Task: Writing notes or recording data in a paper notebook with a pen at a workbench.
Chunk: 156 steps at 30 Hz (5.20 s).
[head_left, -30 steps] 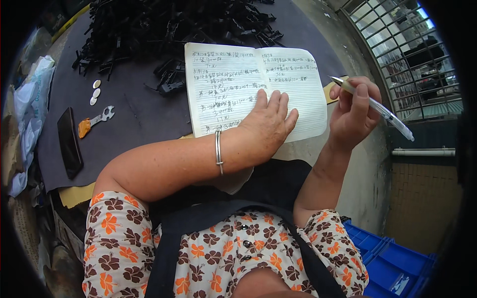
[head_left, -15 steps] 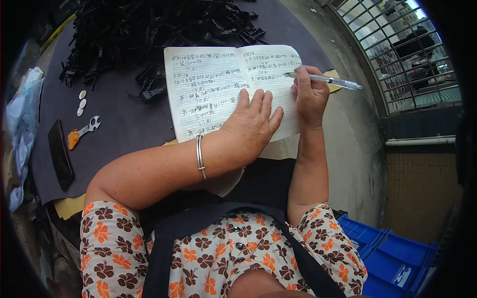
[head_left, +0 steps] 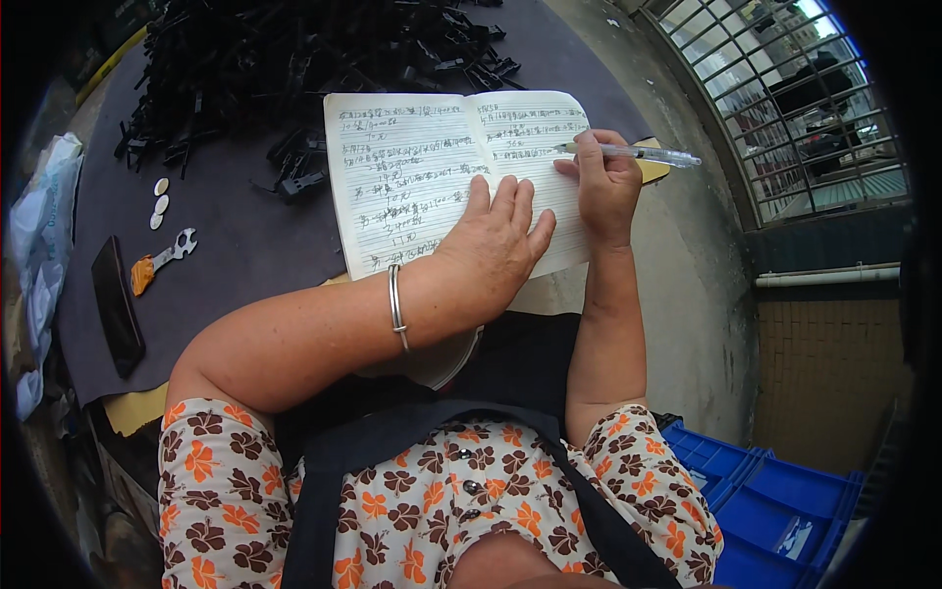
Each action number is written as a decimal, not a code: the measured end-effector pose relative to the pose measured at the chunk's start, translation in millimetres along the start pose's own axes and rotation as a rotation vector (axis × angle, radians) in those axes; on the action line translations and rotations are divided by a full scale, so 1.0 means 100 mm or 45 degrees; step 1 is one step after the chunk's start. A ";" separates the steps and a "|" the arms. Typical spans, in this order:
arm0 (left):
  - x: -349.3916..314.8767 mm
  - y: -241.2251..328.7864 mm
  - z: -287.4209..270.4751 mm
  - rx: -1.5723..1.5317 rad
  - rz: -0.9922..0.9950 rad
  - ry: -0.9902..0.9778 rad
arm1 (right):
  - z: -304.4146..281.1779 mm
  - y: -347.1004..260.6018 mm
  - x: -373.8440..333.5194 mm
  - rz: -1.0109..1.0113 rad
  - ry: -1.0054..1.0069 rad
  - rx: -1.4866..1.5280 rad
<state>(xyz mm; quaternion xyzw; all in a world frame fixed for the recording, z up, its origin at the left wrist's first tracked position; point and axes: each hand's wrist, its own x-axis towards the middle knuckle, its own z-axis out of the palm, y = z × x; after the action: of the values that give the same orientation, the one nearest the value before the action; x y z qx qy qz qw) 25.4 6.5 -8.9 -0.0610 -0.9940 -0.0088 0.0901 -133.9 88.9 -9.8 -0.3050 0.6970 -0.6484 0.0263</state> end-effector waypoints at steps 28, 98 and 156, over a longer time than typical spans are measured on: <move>-0.01 0.00 0.01 -0.055 0.011 0.051 | 0.01 -0.03 -0.04 -0.193 -0.396 -0.350; -0.01 0.00 0.00 -0.061 0.018 0.017 | -0.04 0.01 -0.05 -0.202 -0.341 -0.266; -0.01 0.02 0.02 0.015 0.001 0.024 | -0.05 0.07 -0.08 -0.235 -0.081 -0.184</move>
<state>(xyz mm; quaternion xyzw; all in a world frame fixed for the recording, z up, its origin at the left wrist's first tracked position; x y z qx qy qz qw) 26.7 7.9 -10.8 -0.0609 -0.9931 -0.0035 0.0998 -132.8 97.0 -17.9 -0.3894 0.7097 -0.5862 -0.0332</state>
